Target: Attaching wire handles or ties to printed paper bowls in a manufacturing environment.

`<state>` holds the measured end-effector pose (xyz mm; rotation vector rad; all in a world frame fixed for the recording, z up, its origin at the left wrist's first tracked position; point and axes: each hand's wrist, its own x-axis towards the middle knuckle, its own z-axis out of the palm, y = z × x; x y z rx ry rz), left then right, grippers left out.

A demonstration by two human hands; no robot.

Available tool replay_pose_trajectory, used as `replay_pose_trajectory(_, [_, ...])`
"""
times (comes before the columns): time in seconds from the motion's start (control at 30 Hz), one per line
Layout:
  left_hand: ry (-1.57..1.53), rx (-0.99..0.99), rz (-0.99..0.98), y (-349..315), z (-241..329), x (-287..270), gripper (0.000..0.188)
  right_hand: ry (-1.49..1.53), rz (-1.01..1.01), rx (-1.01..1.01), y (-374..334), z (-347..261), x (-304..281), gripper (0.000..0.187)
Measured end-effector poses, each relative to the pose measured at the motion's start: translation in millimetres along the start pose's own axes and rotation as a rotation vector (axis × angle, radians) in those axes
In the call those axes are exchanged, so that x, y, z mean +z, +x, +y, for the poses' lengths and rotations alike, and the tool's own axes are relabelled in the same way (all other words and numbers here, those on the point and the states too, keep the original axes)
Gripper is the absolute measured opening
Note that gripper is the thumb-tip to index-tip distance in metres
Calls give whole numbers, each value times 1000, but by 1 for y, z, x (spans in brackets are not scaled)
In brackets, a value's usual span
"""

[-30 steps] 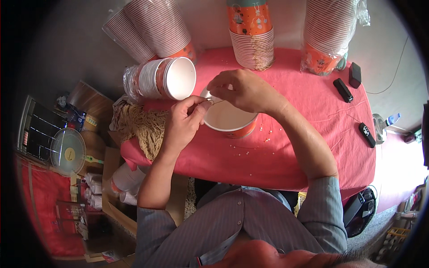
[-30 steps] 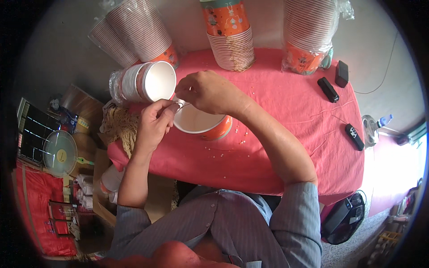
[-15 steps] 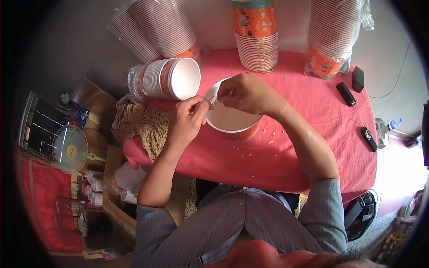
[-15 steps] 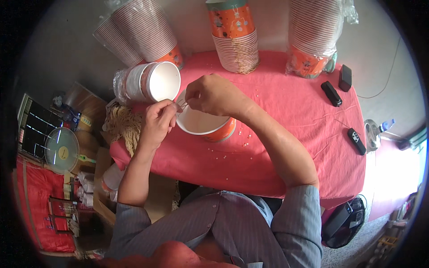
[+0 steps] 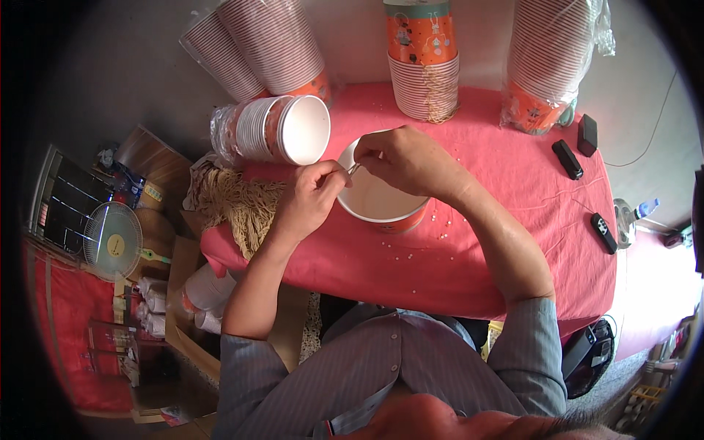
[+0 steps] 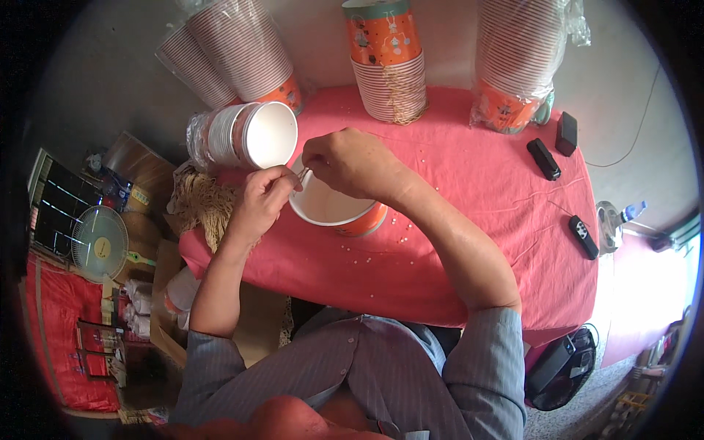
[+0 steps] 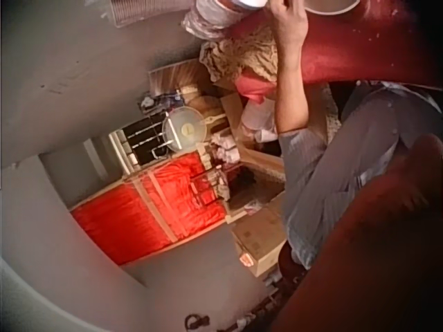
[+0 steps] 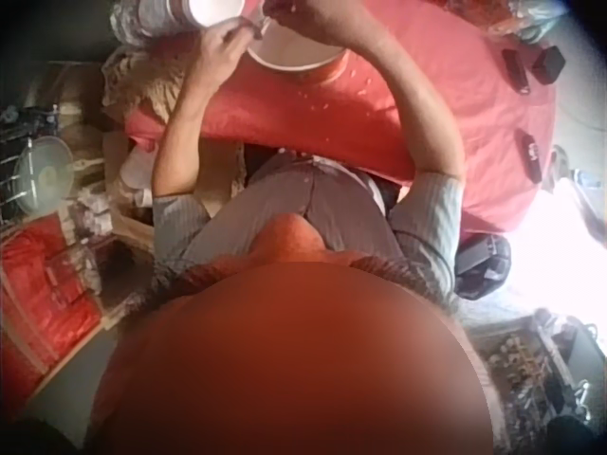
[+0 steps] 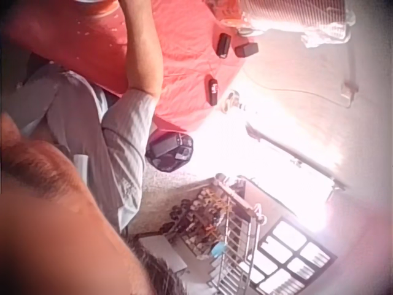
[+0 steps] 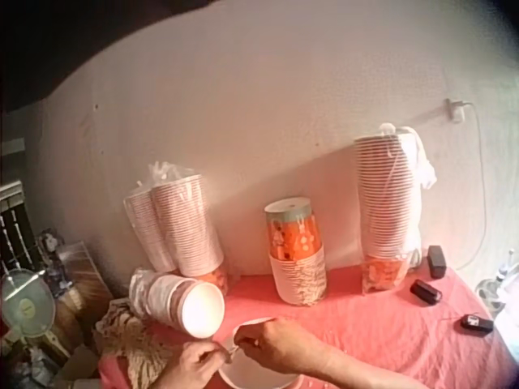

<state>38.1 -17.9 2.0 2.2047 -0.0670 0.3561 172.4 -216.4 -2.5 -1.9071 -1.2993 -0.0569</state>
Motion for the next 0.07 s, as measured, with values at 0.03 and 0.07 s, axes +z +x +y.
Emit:
replay_pose_trajectory(0.03, [-7, 49, 29, 0, -1, 1, 20, -29, -5, -16, 0, 0, 0, 17])
replay_pose_trajectory(0.07, [11, 37, 22, 1, 1, -1, 21, -46, -16, -16, 1, 0, 0, 19])
